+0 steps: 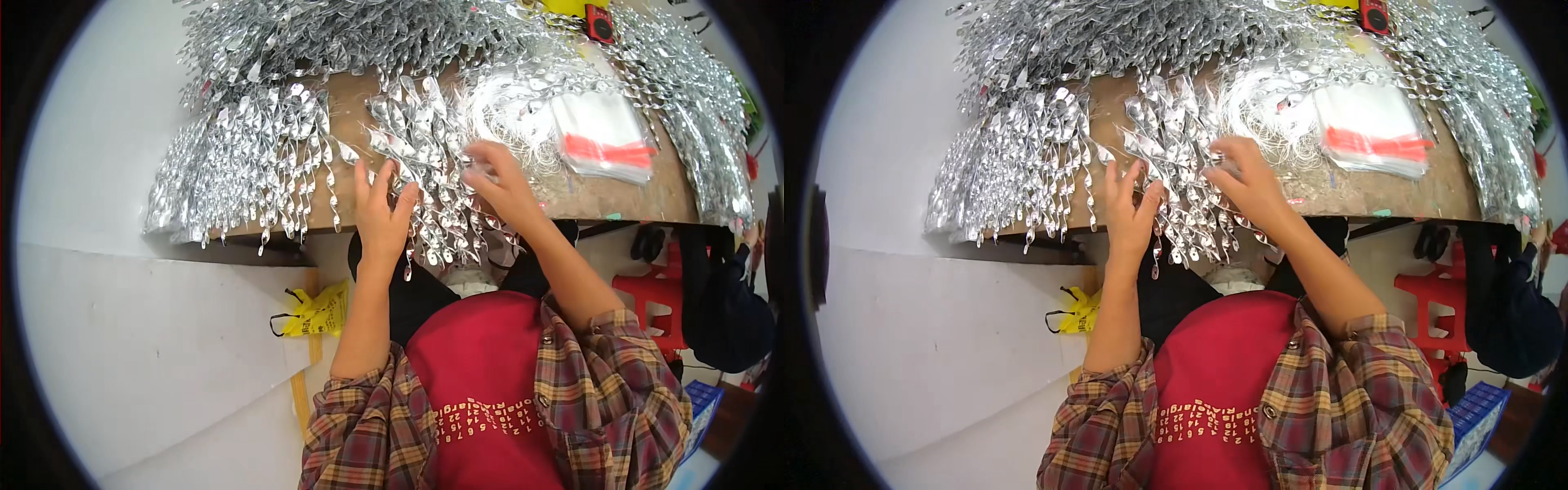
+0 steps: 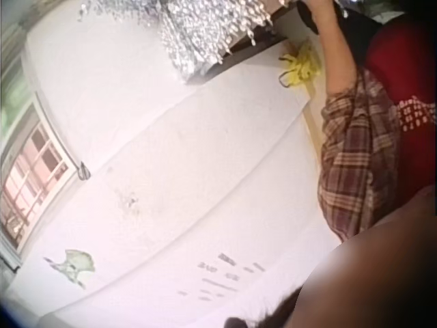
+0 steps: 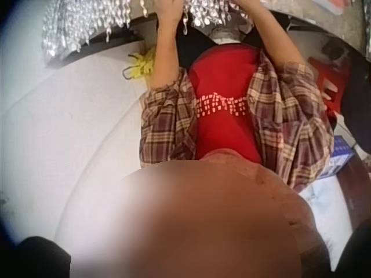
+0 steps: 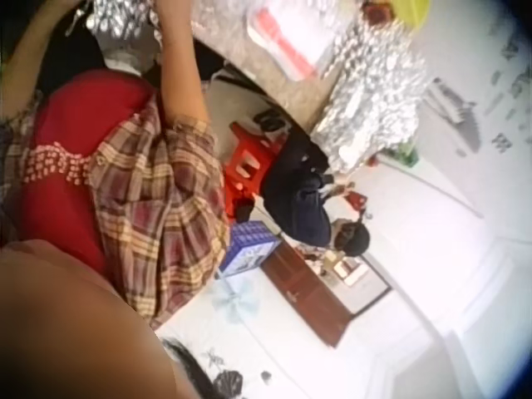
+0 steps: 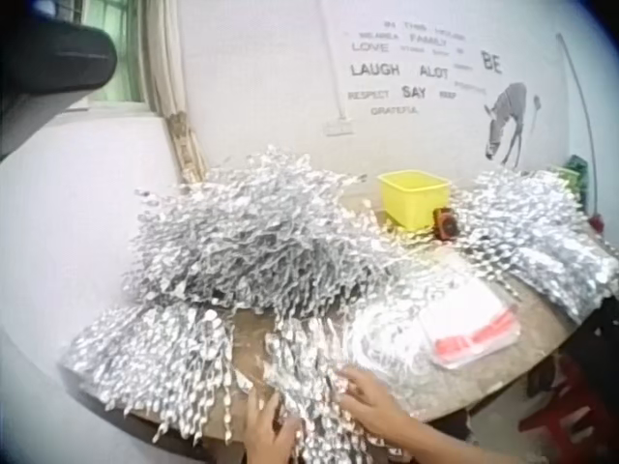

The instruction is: Gathering bunches of silver tinsel decorations and placing them into clear plastic bags.

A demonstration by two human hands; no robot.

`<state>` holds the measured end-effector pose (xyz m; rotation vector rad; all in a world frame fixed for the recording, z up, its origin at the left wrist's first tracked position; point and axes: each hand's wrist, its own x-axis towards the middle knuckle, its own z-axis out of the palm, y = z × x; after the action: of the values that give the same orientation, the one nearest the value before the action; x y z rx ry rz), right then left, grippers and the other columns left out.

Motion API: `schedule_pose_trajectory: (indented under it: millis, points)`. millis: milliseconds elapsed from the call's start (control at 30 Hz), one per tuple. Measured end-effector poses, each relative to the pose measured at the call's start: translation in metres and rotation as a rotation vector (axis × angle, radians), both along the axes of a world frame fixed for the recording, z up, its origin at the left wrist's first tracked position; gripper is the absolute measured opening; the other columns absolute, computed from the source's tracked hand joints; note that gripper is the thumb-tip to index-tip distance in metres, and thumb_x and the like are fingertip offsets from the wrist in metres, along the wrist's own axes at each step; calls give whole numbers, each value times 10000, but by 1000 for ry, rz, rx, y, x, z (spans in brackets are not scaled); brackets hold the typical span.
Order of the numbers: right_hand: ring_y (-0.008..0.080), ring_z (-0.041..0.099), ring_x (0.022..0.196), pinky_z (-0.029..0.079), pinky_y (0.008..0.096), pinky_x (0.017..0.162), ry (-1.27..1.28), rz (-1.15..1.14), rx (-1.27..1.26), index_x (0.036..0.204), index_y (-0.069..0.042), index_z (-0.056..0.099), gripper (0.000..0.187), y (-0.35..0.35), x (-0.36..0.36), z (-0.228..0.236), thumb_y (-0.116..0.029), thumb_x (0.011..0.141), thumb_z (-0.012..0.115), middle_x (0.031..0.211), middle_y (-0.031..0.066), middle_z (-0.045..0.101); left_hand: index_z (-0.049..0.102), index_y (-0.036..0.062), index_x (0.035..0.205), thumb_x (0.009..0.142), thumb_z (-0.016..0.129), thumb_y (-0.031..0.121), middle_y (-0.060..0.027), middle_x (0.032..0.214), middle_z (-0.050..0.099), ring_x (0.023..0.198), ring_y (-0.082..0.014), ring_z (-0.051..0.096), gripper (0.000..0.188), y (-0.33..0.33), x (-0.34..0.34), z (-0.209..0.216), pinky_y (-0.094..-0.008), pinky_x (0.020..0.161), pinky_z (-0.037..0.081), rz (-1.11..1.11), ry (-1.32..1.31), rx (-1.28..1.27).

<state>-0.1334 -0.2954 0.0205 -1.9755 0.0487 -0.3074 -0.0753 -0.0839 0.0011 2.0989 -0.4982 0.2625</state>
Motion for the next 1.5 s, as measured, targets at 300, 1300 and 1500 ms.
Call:
schedule_pose_trajectory:
  millis: [300, 1300, 1500]
  points:
    - [209, 568, 628, 438, 329, 582, 260, 154, -72, 965, -71, 541, 253, -4, -51, 9, -134, 771, 691, 706, 63, 601, 526, -12, 1272, 910, 589, 154, -255, 1424, 350, 1236, -248, 475, 403, 3, 0, -14, -299, 958, 415, 41, 276, -306]
    - [329, 219, 1394, 194, 396, 1117, -135, -67, -20, 1374, -61, 426, 446, 42, 14, -29, -220, 959, 463, 1489, 208, 254, 281, -67, 1414, 878, 542, 74, -211, 1419, 369, 1316, -289, 363, 613, -15, -9, -16, -371, 1075, 283, -216, 194, -441]
    - [393, 195, 1385, 125, 449, 1127, -150, -58, -221, 1380, -59, 424, 457, 46, 31, -51, -244, 963, 461, 1509, 209, 218, 293, -10, 1425, 940, 495, 284, -280, 1439, 298, 1370, -409, 221, 602, -13, 0, -5, -442, 1108, 196, -219, -123, 322]
